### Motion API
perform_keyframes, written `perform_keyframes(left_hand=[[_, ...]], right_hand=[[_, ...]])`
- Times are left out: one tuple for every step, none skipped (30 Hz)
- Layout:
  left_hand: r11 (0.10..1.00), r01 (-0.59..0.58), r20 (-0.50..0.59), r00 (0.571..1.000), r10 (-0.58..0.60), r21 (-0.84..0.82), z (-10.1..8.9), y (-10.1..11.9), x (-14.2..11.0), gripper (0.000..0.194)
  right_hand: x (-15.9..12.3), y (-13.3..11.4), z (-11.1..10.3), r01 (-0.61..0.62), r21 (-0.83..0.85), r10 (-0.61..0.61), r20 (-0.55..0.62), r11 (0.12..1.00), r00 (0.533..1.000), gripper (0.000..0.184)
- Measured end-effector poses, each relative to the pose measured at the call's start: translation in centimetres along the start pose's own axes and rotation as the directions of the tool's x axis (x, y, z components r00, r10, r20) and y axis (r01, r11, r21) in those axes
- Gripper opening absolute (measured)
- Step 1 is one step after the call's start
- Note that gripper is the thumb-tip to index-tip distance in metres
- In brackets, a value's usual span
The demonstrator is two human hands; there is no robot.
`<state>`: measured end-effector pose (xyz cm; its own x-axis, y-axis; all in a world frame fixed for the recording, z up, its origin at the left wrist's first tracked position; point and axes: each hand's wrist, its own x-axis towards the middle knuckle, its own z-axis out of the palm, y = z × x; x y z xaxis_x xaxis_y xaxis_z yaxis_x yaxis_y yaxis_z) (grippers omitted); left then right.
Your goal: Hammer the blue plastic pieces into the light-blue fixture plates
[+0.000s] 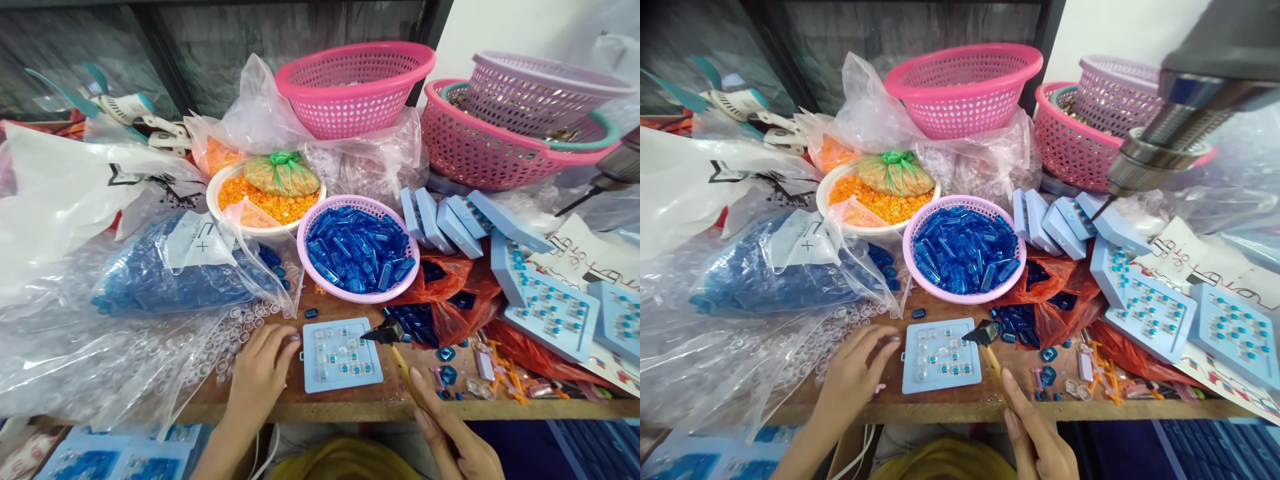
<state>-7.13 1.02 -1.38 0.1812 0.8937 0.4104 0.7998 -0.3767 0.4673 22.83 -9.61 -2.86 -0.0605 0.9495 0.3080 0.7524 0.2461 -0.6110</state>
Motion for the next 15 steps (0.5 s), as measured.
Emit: perform_keyframes(left_hand=[[0.999, -0.040, -0.003, 0.999, 0.040, -0.028, 0.2, 1.4, 0.4, 0.017], [0.994, -0.093, -0.004, 0.996, 0.092, -0.056, 0.5, 2.7, 0.7, 0.016], [0.987, -0.137, 0.002, 0.990, 0.138, -0.087, 1.0, 4.0, 0.9, 0.015], [0.978, -0.176, 0.012, 0.984, 0.179, -0.113, 1.6, 5.1, 1.0, 0.016], [0.971, -0.200, 0.027, 0.978, 0.205, -0.129, 2.2, 5.9, 1.1, 0.017], [0.968, -0.211, 0.042, 0.975, 0.218, -0.135, 2.9, 6.5, 1.1, 0.018], [0.968, -0.212, 0.056, 0.974, 0.221, -0.132, 3.5, 6.8, 1.0, 0.019], [0.970, -0.206, 0.064, 0.974, 0.216, -0.125, 4.0, 7.0, 0.9, 0.018], [0.973, -0.197, 0.067, 0.976, 0.206, -0.119, 4.4, 6.9, 0.8, 0.016], [0.976, -0.186, 0.065, 0.979, 0.195, -0.116, 4.8, 6.8, 0.6, 0.013], [0.978, -0.175, 0.058, 0.981, 0.183, -0.117, 5.0, 6.6, 0.5, 0.011], [0.979, -0.164, 0.052, 0.984, 0.172, -0.122, 5.1, 6.5, 0.4, 0.009], [0.980, -0.152, 0.049, 0.986, 0.159, -0.130, 5.3, 6.3, 0.4, 0.009], [0.981, -0.136, 0.050, 0.988, 0.144, -0.138, 5.3, 6.2, 0.4, 0.008], [0.982, -0.118, 0.055, 0.990, 0.128, -0.148, 5.4, 6.2, 0.3, 0.009]], right_hand=[[-0.1, -0.1, 0.0, -0.007, -0.005, 0.007, -0.002, 1.000, 1.000, 0.064], [-0.2, -0.2, 0.1, -0.011, -0.010, 0.011, -0.009, 1.000, 1.000, 0.064], [-0.4, -0.2, 0.1, -0.014, -0.019, 0.014, -0.012, 1.000, 1.000, 0.063], [-0.5, -0.2, 0.1, -0.012, -0.027, 0.012, -0.015, 1.000, 1.000, 0.063], [-0.7, -0.2, 0.0, -0.003, -0.035, 0.002, -0.014, 0.999, 1.000, 0.063], [-0.8, -0.2, 0.0, 0.002, -0.043, -0.003, -0.013, 0.999, 1.000, 0.063], [-1.0, -0.3, -0.1, -0.001, -0.049, 0.000, -0.019, 0.999, 1.000, 0.062], [-1.2, -0.3, -0.1, -0.006, -0.054, 0.005, -0.023, 0.998, 1.000, 0.061], [-1.5, -0.4, -0.1, -0.006, -0.058, 0.004, -0.025, 0.998, 1.000, 0.062], [-1.7, -0.5, -0.1, -0.003, -0.059, 0.001, -0.030, 0.998, 1.000, 0.062], [-1.9, -0.7, 0.0, -0.005, -0.059, 0.002, -0.035, 0.998, 0.999, 0.063], [-2.1, -0.8, 0.1, -0.005, -0.055, 0.003, -0.046, 0.998, 0.999, 0.063], [-2.2, -1.0, 0.2, -0.003, -0.046, 0.000, -0.053, 0.999, 0.999, 0.063], [-2.3, -1.1, 0.3, -0.010, -0.035, 0.008, -0.058, 0.999, 0.998, 0.061], [-2.4, -1.2, 0.4, -0.025, -0.023, 0.024, -0.059, 0.999, 0.998, 0.059]])
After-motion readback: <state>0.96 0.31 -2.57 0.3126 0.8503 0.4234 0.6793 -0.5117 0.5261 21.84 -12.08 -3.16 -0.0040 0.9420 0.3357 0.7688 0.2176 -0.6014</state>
